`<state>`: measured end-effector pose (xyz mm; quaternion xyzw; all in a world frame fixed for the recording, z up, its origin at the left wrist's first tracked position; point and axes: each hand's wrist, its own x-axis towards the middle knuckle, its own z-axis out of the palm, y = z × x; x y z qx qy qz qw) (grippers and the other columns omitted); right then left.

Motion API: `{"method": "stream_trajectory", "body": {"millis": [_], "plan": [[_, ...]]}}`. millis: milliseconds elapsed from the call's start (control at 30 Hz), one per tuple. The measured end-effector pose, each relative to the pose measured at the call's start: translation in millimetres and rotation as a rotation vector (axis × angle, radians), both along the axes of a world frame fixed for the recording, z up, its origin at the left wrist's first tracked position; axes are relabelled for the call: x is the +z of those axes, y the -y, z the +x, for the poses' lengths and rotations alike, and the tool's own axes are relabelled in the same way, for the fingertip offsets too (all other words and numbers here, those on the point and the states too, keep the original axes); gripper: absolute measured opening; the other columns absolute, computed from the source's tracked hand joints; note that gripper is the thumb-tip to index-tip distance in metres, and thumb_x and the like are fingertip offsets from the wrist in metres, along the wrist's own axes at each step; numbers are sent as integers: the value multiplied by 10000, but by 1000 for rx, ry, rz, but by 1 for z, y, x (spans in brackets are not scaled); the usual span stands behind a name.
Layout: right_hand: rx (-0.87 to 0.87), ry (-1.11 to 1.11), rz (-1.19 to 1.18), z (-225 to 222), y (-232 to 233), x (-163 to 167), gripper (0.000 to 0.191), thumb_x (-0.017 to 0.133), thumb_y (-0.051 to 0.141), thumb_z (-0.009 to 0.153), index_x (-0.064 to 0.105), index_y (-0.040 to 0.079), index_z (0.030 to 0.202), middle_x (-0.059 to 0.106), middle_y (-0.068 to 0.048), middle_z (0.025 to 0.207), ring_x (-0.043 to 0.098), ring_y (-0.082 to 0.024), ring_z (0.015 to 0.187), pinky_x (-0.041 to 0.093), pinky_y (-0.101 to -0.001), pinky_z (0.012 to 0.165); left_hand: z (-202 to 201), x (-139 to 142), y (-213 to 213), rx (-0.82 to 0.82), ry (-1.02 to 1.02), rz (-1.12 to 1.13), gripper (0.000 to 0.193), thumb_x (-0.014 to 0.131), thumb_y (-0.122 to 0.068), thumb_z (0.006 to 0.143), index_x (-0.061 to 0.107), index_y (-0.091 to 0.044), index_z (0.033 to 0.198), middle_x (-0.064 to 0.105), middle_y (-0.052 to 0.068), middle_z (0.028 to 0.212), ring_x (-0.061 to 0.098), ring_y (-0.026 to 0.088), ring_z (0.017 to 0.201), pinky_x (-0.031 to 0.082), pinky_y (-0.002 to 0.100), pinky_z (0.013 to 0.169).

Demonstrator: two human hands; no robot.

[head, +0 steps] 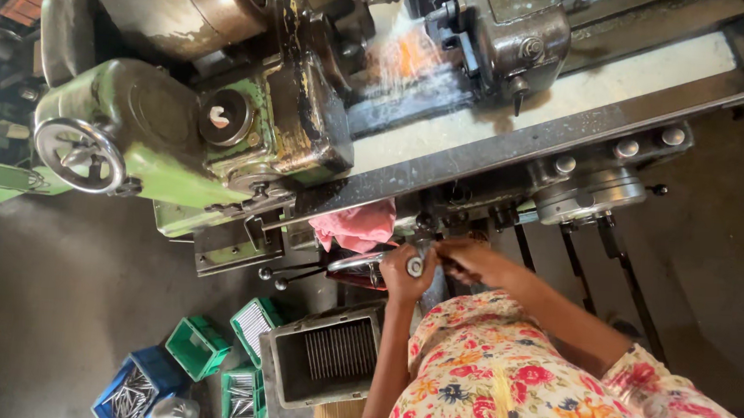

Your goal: The person repeatedly picks metal rods from a cardboard box, inserts them into a lathe chuck, and operates the machine to machine the rods. The person then removes the machined rods and places them into a metal tray.

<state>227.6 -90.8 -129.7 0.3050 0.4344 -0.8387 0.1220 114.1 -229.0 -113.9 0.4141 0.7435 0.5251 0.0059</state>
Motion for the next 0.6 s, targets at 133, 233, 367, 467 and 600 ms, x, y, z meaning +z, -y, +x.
{"method": "stream_trajectory", "body": {"millis": [133,233,367,467,600], "plan": [[-202,-43,706,-14,42,-11,347,614,380,1058,772,85,968,566,-35,603,422,-113,475,332,-335,440,16,-49,2,236,328,58,265,709,-189,901,584,-29,731,513,61,595,456,215,545,405,369,529],[-279,-264,1340,-28,56,-12,347,638,404,992,769,96,905,680,-115,685,586,-243,525,454,-386,480,22,-81,-8,358,1366,519,325,629,-289,939,605,-64,705,621,27,641,581,172,557,449,349,512],[153,-338,1510,-34,51,-15,373,659,471,943,697,103,892,714,-166,774,700,-369,693,546,-463,630,38,-97,7,170,1865,598,313,574,-382,929,658,-109,801,668,35,705,633,191,587,502,340,524],[260,-388,1306,-25,53,-24,394,714,455,896,647,82,1003,715,-183,762,689,-417,685,522,-511,603,38,-92,29,388,1962,364,312,519,-391,917,673,-121,888,706,56,783,685,208,660,548,331,585],[245,-398,1120,-8,66,-41,329,694,354,929,613,91,1109,735,-186,857,722,-396,784,552,-476,661,39,-95,51,482,1965,215,261,517,-349,902,695,-164,864,659,33,721,650,190,618,542,321,573]]}}
